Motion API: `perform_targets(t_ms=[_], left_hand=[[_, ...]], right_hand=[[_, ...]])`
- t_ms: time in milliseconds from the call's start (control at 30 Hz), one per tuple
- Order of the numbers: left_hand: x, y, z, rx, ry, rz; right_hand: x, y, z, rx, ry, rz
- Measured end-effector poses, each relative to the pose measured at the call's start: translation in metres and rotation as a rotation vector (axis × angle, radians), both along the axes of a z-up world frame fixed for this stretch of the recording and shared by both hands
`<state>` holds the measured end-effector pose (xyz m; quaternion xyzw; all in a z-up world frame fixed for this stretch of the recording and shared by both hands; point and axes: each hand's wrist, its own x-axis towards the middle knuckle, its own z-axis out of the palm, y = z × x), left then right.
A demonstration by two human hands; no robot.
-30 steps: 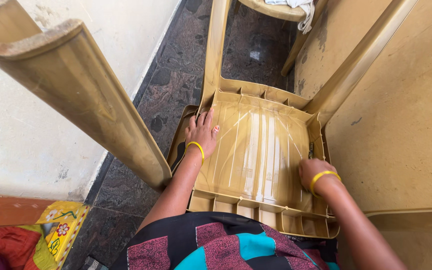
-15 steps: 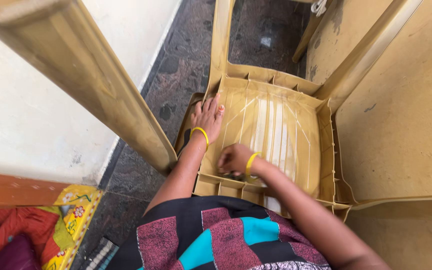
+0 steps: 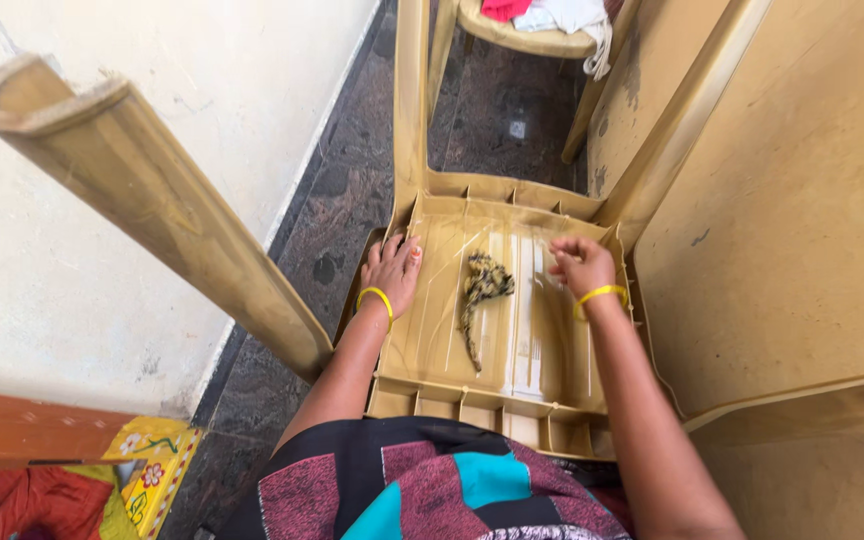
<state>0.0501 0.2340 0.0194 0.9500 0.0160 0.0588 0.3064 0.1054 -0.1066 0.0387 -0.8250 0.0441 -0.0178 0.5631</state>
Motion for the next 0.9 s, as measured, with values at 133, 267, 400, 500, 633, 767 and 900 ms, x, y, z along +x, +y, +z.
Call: perform_targets(t_ms=[133, 267, 400, 500, 633, 767, 900], left_hand=[[-0.012, -0.011, 0.029, 0.325, -0.039, 0.023], [-0.049, -0.054, 0.075, 0.409, 0.014, 0.000], [-0.084, -0.104, 0.086, 0.305, 0.067, -0.006], [-0.076, -0.117, 0.063, 0.248, 0.035, 0.028], [-0.044, -0.110, 0.015, -0.027, 0.006, 0.047], [-0.002, -0.076, 0.003, -0.644, -0.072, 0.062], [0.035, -0.020, 0.043, -1.032, -0.108, 0.145]], right_hand=[[-0.032, -0.005, -0.041, -0.034, -0.138, -0.177], [-0.042, -0.003, -0.019, -0.148, -0.332, -0.094], [-0.044, 0.006, -0.004, -0.271, -0.276, -0.115], [-0.046, 0.008, -0.004, -0.382, -0.280, -0.120], [-0.043, 0.005, -0.005, -0.423, -0.262, -0.115], [-0.043, 0.005, -0.005, -0.397, -0.225, -0.110], [-0.045, 0.005, -0.001, -0.416, -0.160, -0.104]])
